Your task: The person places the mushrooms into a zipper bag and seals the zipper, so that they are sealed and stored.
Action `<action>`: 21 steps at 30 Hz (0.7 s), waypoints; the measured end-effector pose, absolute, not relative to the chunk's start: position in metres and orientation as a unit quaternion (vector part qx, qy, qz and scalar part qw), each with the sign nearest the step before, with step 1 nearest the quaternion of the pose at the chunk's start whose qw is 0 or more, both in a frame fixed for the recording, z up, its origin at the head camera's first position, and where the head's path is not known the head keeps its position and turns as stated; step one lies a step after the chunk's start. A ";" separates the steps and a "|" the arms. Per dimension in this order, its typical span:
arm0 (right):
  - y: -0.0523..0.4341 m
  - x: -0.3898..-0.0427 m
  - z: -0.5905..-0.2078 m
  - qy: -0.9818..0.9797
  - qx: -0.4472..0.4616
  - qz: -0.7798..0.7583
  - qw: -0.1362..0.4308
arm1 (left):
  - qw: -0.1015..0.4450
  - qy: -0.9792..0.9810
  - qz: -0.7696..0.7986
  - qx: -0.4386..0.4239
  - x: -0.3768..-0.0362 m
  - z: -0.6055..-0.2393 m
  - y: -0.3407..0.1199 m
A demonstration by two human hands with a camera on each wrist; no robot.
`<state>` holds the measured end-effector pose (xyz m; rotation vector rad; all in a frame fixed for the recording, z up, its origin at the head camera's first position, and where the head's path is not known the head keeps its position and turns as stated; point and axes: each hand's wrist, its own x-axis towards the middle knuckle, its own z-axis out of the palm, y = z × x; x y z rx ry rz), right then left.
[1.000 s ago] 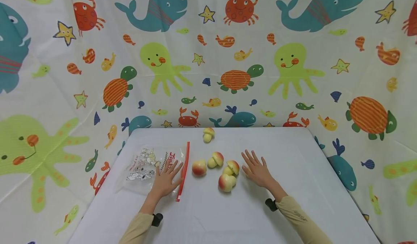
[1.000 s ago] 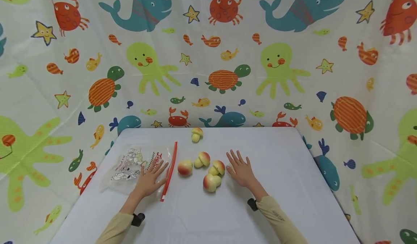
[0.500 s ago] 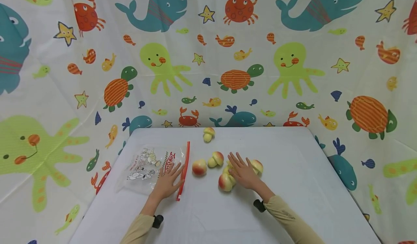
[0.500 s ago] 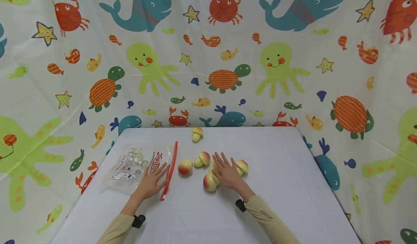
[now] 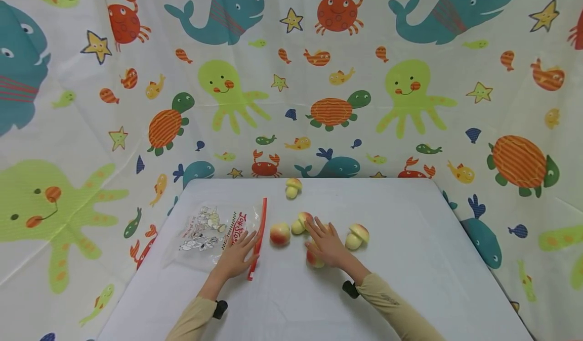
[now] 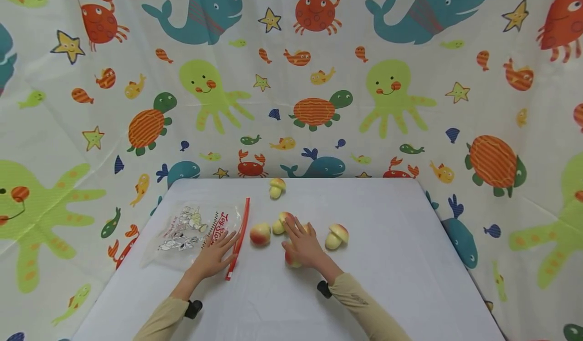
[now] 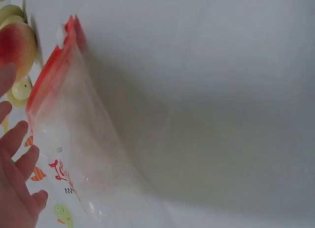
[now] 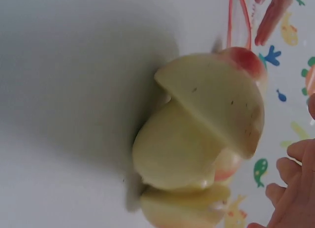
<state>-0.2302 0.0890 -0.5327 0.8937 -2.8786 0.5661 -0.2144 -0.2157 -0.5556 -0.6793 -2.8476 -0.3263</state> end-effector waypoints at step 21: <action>0.036 -0.219 -0.538 -0.914 0.361 0.177 0.050 | 0.078 -0.967 -0.090 -0.223 -0.214 -0.571 -0.230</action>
